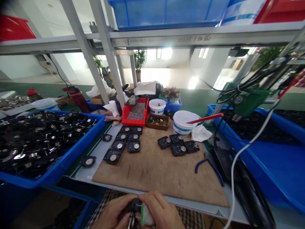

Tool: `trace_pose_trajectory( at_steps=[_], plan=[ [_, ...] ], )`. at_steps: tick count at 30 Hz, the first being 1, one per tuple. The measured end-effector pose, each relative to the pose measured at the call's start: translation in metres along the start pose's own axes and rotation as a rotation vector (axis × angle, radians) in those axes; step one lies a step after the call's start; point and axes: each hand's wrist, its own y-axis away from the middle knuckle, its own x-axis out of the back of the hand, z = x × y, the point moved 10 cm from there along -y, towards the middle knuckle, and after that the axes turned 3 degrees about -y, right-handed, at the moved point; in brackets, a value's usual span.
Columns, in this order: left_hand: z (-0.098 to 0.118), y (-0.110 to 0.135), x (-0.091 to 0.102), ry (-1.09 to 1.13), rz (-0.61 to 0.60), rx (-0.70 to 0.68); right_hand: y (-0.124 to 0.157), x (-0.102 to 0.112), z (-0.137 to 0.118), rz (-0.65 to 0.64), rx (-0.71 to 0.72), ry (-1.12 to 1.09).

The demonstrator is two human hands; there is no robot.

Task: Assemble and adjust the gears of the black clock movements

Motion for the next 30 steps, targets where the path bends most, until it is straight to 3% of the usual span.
trace_pose_trajectory(
  at_steps=[5,10,12,15,18,22,25,30],
  plan=[
    [0.0,0.001,-0.006,-0.139,0.006,-0.056,0.004,-0.011,0.007,-0.126,-0.06,0.085],
    [0.011,0.0,-0.002,-0.111,0.012,-0.08,0.006,-0.01,0.004,-0.075,-0.072,0.056],
    [0.014,0.001,0.004,-0.016,0.052,-0.071,0.006,-0.001,0.001,0.033,-0.052,0.021],
    [0.0,0.005,0.011,0.242,0.119,0.146,0.007,0.011,0.006,0.169,-0.106,-0.003],
    [-0.01,0.015,-0.001,0.626,0.089,0.351,0.006,0.014,0.012,0.148,-0.193,-0.027],
    [0.007,0.013,-0.019,1.034,-0.047,0.324,-0.002,0.02,0.001,0.08,-0.167,-0.072],
    [-0.003,0.011,-0.028,1.08,-0.038,0.42,-0.007,0.022,-0.01,0.013,-0.101,-0.056],
    [-0.021,0.009,-0.018,1.049,0.148,0.449,-0.001,0.023,-0.011,0.03,-0.077,0.108]
  ],
)
